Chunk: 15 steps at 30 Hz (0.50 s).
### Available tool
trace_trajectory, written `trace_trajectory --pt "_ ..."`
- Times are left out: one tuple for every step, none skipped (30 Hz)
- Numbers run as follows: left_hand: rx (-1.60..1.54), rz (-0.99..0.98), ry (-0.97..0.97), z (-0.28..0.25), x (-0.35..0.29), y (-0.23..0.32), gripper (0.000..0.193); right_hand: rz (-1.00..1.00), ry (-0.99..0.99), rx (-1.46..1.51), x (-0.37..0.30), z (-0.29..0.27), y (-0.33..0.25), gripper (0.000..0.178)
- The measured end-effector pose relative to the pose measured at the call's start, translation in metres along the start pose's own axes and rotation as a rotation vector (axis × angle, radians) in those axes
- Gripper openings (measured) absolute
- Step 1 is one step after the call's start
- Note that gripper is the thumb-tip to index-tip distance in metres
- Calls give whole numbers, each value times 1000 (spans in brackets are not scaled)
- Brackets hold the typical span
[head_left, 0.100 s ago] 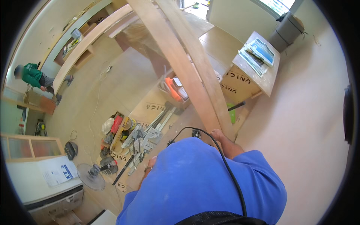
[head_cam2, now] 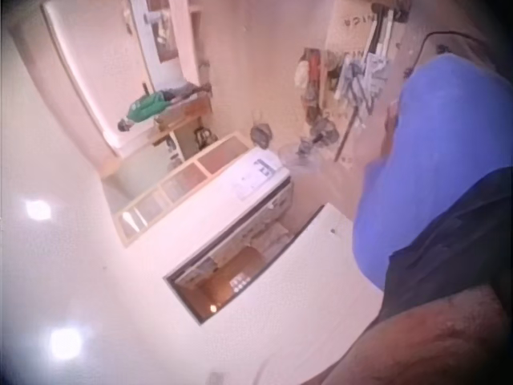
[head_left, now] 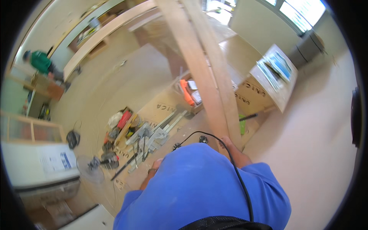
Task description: The person lifts and positions a large curved wooden panel onto a partially assembled furniture frame. They align the panel with the frame and hold it in place while another person assists from the opposite side.
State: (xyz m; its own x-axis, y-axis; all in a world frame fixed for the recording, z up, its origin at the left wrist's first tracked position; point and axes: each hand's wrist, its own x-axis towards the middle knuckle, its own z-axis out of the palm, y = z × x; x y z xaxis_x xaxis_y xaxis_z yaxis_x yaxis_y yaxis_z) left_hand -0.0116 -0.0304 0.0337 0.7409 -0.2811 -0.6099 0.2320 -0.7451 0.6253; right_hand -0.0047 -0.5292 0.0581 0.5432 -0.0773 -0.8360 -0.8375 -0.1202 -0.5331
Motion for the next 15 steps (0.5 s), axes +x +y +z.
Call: trace_trajectory --pt "-23 9 -6 2 -5 22 36 95 -54 88 5 -47 41 14" --pt "-41 -19 19 -9 -16 32 35 24 2 6 16 -23 25 17" --pt "-83 -70 36 -22 -25 37 33 -56 56 -58 19 5 7 20" --pt "-135 -105 51 -29 -28 44 32 -108 141 -122 9 14 10 23" --pt "-206 -141 50 -26 -31 33 30 -23 47 -33 3 22 12 21" --pt "-103 -54 48 -25 -20 27 28 52 -22 59 0 15 7 19" --pt "2 26 43 -24 -12 15 27 135 -94 153 0 11 6 17" --pt "100 102 47 -19 -7 7 26 105 -62 43 -1 9 -1 16" --pt "-180 -67 49 -15 -4 6 25 78 -31 -55 -18 16 -13 14" --pt "-457 -225 42 -14 -1 10 24 51 11 -146 -31 18 -23 13" --pt "-733 -384 33 -12 -1 13 23 -99 16 -289 -28 14 -12 15" --pt "-736 -365 49 -8 2 10 23 -253 22 -429 -26 11 0 17" --pt "-731 -350 71 1 5 -3 23 -319 18 -498 -19 10 5 18" --pt "-723 -332 90 4 8 -11 23 -385 22 -567 -12 9 9 19" --pt "-543 -204 112 2 10 -9 24 -354 32 -569 -5 8 12 18"
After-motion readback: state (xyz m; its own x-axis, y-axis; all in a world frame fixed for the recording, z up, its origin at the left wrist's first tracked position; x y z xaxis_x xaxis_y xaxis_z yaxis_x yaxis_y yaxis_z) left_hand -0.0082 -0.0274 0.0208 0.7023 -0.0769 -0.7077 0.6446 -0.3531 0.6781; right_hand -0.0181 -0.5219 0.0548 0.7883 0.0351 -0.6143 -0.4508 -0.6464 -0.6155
